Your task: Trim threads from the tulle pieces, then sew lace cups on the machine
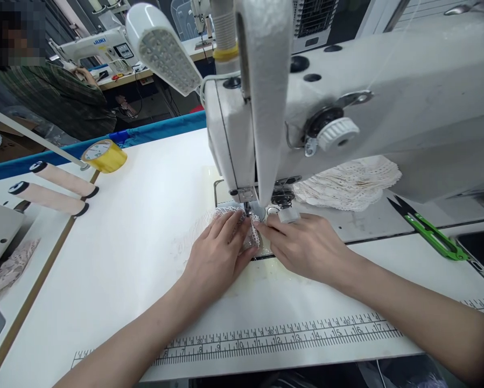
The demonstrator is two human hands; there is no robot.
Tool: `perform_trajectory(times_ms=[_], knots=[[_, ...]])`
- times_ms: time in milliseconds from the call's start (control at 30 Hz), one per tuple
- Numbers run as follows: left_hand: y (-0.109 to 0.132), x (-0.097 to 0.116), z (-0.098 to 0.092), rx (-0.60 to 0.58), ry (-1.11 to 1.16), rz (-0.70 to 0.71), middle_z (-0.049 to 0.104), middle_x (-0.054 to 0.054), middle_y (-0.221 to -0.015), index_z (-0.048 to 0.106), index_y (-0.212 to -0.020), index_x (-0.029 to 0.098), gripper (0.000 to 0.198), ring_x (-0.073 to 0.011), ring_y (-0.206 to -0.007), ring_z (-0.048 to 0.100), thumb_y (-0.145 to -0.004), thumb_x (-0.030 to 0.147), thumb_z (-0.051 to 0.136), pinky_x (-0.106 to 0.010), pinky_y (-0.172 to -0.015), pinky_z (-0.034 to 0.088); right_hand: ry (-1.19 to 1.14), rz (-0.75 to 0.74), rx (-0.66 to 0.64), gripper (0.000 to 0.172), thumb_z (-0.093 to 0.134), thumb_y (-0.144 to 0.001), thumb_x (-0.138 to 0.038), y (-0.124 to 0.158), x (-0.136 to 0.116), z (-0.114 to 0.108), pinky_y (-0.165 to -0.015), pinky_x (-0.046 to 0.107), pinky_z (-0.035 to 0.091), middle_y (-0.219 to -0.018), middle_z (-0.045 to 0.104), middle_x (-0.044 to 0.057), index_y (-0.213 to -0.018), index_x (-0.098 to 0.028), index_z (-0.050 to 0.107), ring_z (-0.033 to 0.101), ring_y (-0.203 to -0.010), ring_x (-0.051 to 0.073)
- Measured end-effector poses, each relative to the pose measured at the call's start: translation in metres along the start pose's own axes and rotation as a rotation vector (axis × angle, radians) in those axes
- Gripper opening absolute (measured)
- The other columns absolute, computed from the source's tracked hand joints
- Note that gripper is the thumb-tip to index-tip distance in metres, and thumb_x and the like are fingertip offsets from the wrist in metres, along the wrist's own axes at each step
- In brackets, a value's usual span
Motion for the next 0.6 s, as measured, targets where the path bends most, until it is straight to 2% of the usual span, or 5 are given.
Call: perform_trajectory(times_ms=[233,300,400,500,600], knots=[[0.000,0.001,-0.007,-0.007,0.038,0.010,0.066,-0.016,-0.124,0.060,-0.122,0.008,0.039,-0.0298,-0.119,0.058,-0.094,0.035,0.056,-0.048,-0.101,0.052,-0.007,-0.018,0.029,0.024,0.051,-0.083,-0.005,-0.001,-0.001,-0.002,-0.051,0.029,0.030,-0.086,0.071,0.003,-0.095,-0.014,0.069,0.048,-0.057,0.011],[0.001,0.004,-0.015,-0.046,0.056,0.015,0.068,-0.013,-0.112,0.061,-0.112,0.011,0.036,-0.0287,-0.106,0.062,-0.091,0.039,0.060,-0.047,-0.090,0.056,-0.054,-0.040,0.049,0.026,0.052,-0.083,-0.006,-0.001,-0.003,-0.003,-0.052,0.029,0.032,-0.095,0.073,0.003,-0.101,-0.014,0.068,0.052,-0.064,0.012],[0.002,0.009,-0.027,-0.195,0.080,-0.015,0.064,-0.011,-0.100,0.060,-0.101,0.012,0.034,-0.0273,-0.088,0.059,-0.085,0.042,0.064,-0.044,-0.068,0.056,-0.153,-0.063,0.044,0.026,0.052,-0.083,-0.006,-0.001,-0.005,-0.002,-0.054,0.028,0.034,-0.105,0.072,0.003,-0.102,-0.014,0.068,0.057,-0.075,0.014],[0.004,0.013,-0.030,-0.322,0.100,-0.047,0.060,-0.010,-0.097,0.058,-0.098,0.011,0.019,-0.0261,-0.087,0.055,-0.080,0.017,0.061,-0.039,-0.066,0.054,-0.240,-0.036,0.035,0.021,0.051,-0.087,-0.008,-0.003,-0.003,-0.001,-0.057,0.028,0.034,-0.097,0.073,0.003,-0.095,-0.015,0.069,0.057,-0.076,0.014],[0.001,0.013,-0.024,-0.304,-0.014,-0.035,0.060,-0.009,-0.089,0.059,-0.090,0.012,0.024,-0.0241,-0.080,0.054,-0.074,-0.002,0.049,-0.035,-0.061,0.050,-0.319,0.002,-0.029,0.022,0.051,-0.087,-0.010,-0.008,0.000,-0.003,-0.059,0.028,0.035,-0.095,0.073,0.005,-0.096,-0.015,0.070,0.058,-0.075,0.016]])
Point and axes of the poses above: each hand's wrist, its own y-axis away from the middle knuckle, its own z-axis out of the palm, x = y × z, the point moved 3 cm from there along -y, towards the middle knuckle
